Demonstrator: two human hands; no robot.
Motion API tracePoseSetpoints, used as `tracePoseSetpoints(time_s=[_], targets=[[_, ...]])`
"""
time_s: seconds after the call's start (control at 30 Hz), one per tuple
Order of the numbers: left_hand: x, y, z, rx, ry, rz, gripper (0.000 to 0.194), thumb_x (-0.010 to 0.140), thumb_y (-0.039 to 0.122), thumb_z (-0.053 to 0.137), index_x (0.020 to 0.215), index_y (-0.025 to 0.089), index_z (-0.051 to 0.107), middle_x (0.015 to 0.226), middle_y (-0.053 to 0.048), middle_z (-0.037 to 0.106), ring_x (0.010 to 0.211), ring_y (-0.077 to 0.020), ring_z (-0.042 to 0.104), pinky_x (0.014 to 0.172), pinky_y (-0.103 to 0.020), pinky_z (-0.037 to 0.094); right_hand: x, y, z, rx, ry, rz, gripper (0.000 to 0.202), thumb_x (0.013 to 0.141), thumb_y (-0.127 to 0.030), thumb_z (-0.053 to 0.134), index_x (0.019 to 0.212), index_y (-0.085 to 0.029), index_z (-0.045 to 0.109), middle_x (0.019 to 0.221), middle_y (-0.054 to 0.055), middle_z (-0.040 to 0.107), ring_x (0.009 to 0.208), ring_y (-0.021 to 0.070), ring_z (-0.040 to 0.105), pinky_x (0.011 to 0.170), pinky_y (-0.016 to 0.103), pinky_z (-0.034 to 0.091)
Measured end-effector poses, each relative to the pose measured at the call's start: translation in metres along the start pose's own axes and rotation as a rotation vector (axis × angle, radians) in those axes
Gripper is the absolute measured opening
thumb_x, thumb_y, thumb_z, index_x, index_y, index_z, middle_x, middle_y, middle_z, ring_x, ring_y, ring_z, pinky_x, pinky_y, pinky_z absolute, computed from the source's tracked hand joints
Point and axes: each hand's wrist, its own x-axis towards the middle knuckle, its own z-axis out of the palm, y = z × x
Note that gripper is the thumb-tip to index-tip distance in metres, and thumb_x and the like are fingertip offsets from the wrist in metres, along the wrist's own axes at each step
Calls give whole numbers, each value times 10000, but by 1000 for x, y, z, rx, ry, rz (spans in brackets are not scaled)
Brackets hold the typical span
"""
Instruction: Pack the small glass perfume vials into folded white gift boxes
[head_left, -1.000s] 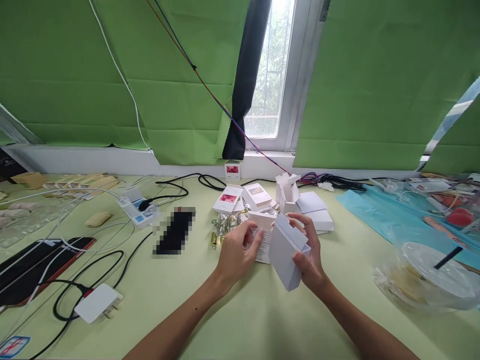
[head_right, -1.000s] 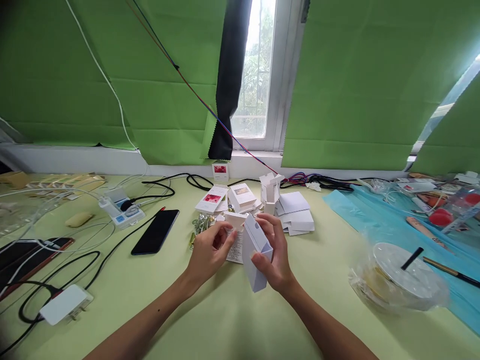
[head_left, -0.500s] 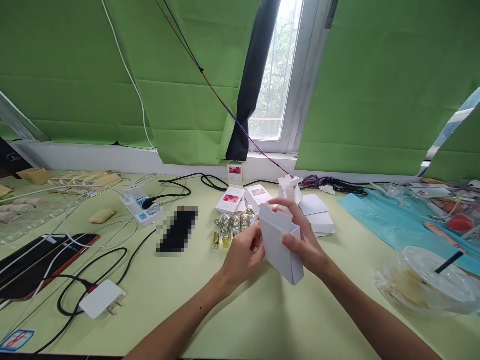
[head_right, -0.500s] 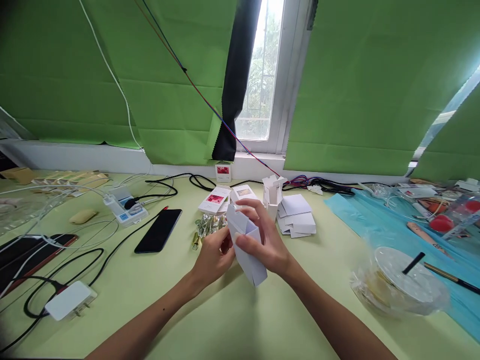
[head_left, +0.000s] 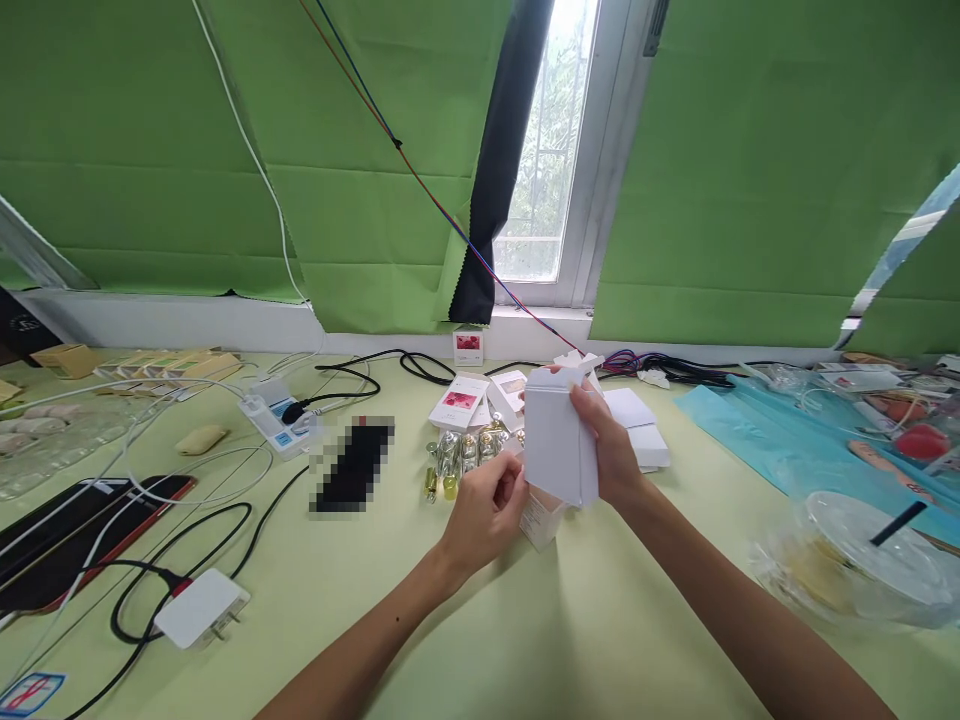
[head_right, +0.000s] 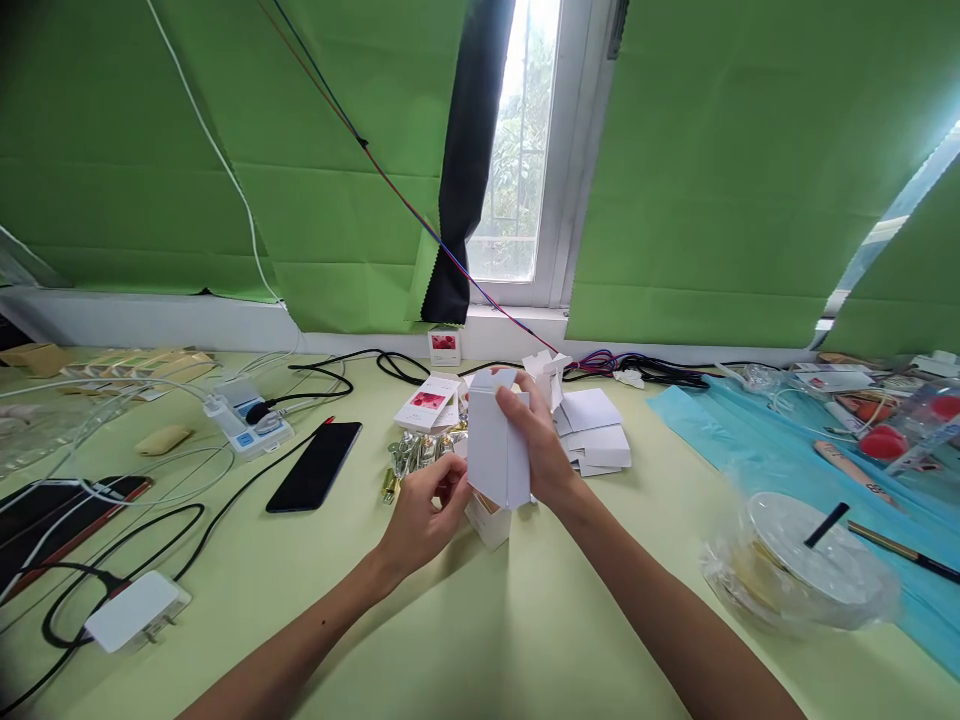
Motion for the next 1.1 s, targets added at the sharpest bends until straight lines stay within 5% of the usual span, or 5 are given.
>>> tracePoseSetpoints(time_s=[0.6,1.1], targets=[[2,-2,-1,-105,4,22,283,1007,353,425,776,197,473,651,47,421,566,-106,374,552,-241,344,23,13,1,-20,60,-31,525,767,-551,788,1139,-295,521,825,-34,629,600,128,571,510,235,479],[3,-3,3,38,38,75,263,802,322,715,826,209,478,686,54,426,593,-109,403,549,-238,396,22,-2,7,-277,-11,-34,577,788,-590,742,1212,-292,489,907,-17,627,653,127,556,568,253,476]])
